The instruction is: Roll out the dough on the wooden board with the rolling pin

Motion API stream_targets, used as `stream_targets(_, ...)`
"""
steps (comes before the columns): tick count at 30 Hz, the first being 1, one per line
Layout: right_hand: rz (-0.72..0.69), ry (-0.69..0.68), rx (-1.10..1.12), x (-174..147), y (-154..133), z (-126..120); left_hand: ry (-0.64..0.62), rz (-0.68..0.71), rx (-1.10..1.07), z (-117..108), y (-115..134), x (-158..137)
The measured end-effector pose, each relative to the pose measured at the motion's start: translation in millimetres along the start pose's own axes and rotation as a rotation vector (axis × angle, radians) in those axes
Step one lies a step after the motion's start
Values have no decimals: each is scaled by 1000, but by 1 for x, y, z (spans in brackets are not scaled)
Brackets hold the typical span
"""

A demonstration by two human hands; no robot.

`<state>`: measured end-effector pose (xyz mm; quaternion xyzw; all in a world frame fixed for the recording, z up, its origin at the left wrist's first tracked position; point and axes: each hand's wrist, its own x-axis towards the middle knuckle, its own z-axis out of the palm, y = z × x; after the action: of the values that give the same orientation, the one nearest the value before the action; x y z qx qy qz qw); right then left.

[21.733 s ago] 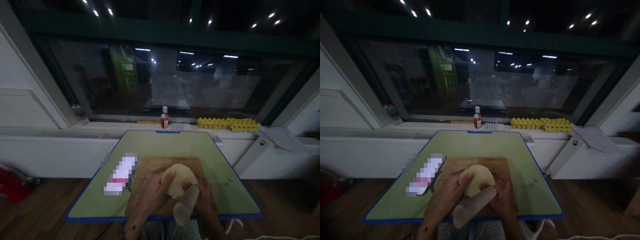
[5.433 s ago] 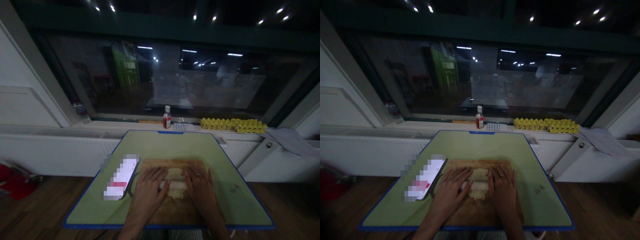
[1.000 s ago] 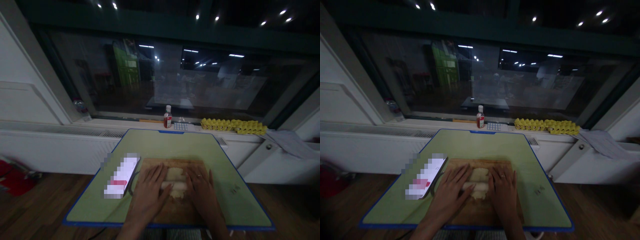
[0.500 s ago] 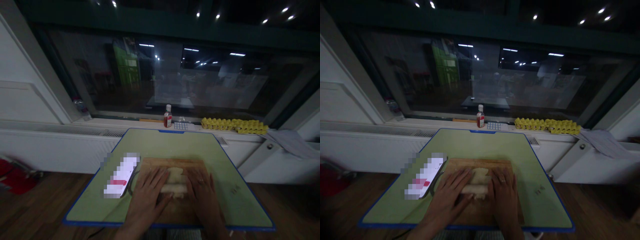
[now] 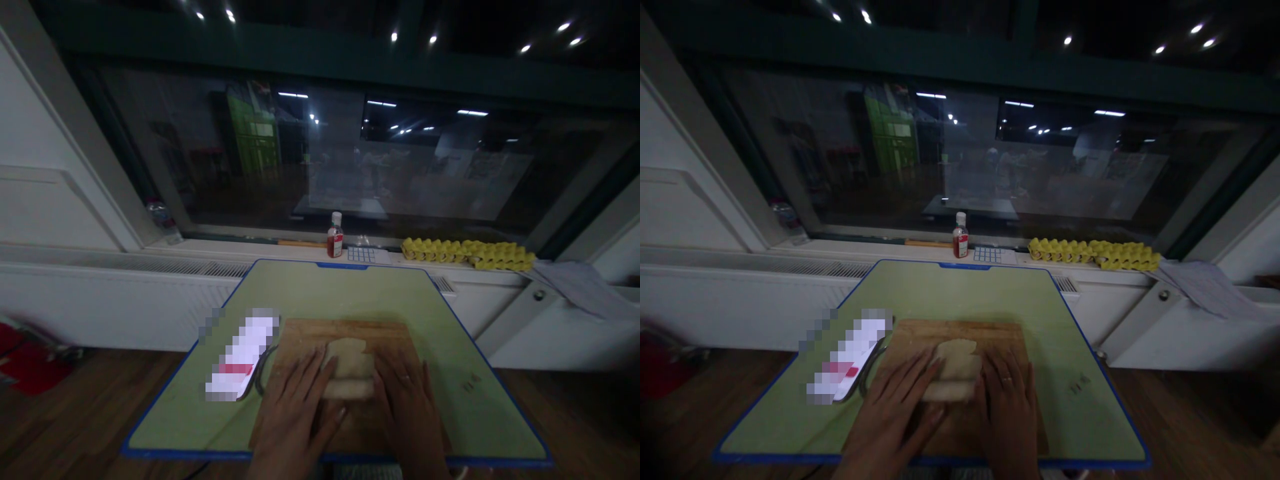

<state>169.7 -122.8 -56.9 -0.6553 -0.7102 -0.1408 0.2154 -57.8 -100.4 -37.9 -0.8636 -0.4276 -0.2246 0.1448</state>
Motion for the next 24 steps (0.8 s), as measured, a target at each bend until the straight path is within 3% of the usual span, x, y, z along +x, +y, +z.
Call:
stream_targets(5, -27, 23, 0, -11, 3, 2, -11, 16, -6, -6, 2, -9)
stream_targets(11, 74, -79, 23, 28, -4, -6, -86, -42, -83, 5, -10, 22)
stream_targets(16, 90, -109, -45, 50, -8, -10, -42, -192, -29, 10, -9, 40)
stream_targets(24, 31, -64, -64, 14, -3, -4, 26, -127, 18, 9, 2, 10)
